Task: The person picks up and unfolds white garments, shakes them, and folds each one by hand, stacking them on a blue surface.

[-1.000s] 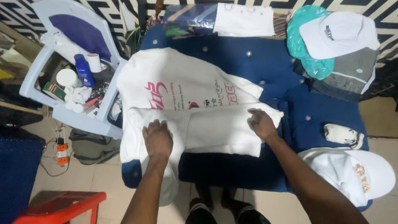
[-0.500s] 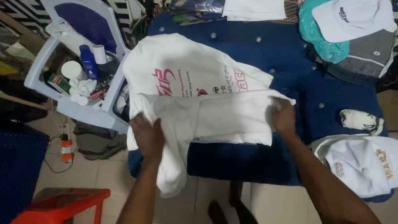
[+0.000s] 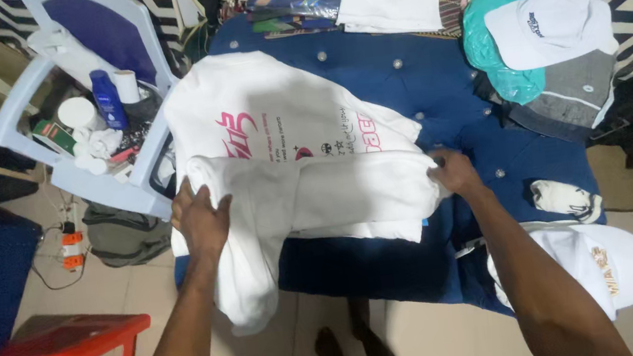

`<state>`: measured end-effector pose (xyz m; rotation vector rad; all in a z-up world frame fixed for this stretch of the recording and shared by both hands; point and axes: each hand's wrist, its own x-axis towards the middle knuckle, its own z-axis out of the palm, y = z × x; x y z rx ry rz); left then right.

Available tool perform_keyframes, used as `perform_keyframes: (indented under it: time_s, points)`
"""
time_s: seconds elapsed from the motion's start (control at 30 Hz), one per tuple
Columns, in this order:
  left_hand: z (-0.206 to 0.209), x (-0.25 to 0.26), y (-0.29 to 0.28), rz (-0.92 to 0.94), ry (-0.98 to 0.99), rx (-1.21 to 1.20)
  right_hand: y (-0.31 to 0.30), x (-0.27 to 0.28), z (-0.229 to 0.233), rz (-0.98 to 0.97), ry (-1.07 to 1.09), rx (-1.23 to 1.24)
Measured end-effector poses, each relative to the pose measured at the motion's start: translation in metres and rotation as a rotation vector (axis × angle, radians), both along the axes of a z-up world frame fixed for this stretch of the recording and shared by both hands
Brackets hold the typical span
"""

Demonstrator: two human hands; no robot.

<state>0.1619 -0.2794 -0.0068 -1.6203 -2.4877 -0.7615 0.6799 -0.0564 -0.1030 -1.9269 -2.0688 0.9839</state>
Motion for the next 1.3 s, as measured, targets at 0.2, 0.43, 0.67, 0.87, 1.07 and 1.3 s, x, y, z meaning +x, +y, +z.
perform_keyframes:
  time_s: [0.2,0.43,0.67,0.87,1.07,1.3]
  points:
    - [0.049,-0.007,-0.016,0.112,-0.510,-0.244,-0.031,0.023,0.040,0.157,0.069,0.233]
    - [0.077,-0.018,-0.072,-0.059,-0.902,-0.079,-0.056,0.086,0.048,0.150,0.380,-0.193]
    - [0.095,-0.024,-0.069,0.014,-1.022,-0.251,-0.021,0.068,0.056,0.377,-0.021,-0.112]
    - [0.052,-0.011,0.008,0.154,-0.410,-0.093,0.001,-0.006,0.038,0.184,-0.255,0.017]
    - [0.058,0.023,-0.007,0.184,-0.062,0.095,-0.048,-0.043,0.056,0.083,-0.096,0.519]
    - [0.051,0.069,-0.083,0.360,-0.266,-0.081,-0.159,-0.116,0.061,0.029,0.566,0.204]
